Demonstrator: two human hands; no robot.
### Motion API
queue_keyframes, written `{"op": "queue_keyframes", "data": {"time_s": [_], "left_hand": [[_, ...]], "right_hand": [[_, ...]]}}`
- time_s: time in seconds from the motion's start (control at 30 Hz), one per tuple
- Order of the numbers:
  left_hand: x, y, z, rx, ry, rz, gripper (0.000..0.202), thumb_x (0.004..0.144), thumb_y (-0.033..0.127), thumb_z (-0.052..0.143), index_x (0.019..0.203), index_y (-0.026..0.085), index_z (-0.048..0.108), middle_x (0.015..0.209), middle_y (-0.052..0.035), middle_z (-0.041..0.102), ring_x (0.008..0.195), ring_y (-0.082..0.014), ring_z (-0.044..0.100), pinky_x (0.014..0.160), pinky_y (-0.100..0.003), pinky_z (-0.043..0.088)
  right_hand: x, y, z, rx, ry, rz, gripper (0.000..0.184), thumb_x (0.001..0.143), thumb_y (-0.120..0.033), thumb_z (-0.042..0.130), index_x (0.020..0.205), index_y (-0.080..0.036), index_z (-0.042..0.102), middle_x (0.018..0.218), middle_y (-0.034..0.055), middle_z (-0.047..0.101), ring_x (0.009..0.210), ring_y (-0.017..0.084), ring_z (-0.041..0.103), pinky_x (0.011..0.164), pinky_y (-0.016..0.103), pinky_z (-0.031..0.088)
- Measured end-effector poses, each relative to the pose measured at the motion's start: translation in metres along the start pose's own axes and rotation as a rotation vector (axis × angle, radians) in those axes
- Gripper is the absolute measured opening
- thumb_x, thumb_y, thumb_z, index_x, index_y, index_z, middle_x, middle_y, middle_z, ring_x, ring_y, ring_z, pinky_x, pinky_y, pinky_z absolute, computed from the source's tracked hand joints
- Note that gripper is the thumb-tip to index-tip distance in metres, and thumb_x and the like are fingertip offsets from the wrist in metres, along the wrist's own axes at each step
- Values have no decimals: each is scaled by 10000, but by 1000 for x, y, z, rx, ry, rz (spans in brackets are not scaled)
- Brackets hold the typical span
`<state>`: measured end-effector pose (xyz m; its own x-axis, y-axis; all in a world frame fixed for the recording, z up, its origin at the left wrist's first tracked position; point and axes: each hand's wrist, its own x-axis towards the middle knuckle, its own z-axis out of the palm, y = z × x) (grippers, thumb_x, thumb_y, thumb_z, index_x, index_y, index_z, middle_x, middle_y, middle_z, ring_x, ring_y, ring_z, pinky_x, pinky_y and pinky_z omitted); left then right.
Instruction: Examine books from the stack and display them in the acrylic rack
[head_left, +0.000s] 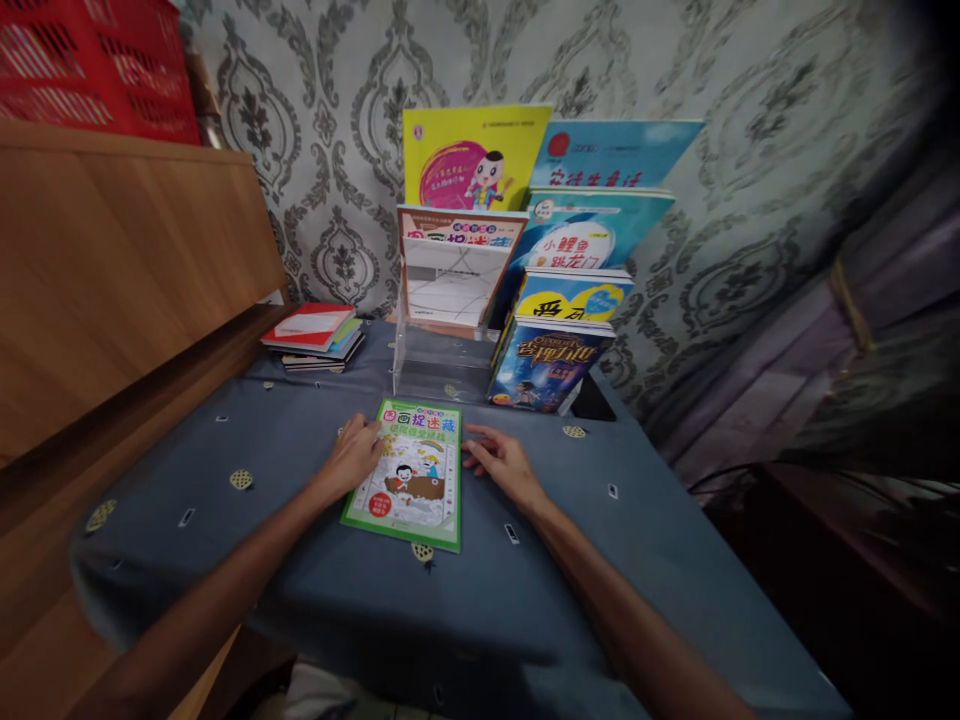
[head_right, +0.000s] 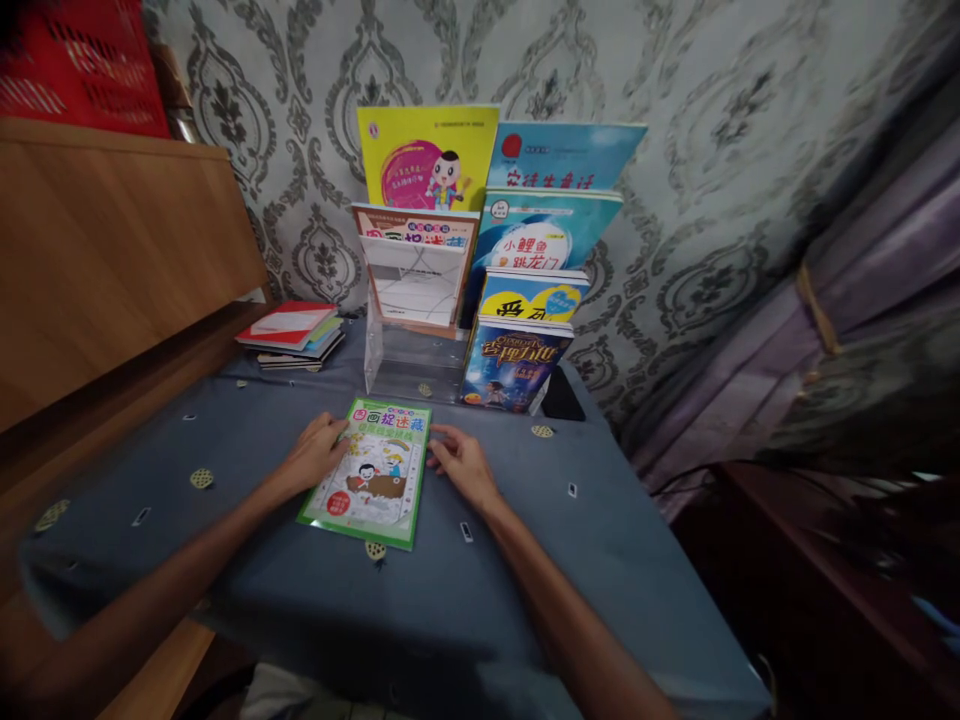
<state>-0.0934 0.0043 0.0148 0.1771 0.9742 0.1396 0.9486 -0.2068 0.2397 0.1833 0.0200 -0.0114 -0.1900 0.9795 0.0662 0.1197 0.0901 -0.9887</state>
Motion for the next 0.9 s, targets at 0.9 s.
{"op": "queue_keyframes", "data": {"time_s": [0.9], "left_hand": [[24,5,2,123,30,90,349,921,95,396,1182,162,618,1282,-144,550,1162,-278,485,988,-419,418]], "right_hand": [[10,0,-3,-395,17,-185,382,879,-404,547,1142,-184,715,879,53,761,720,198,653,694,331,532]]}}
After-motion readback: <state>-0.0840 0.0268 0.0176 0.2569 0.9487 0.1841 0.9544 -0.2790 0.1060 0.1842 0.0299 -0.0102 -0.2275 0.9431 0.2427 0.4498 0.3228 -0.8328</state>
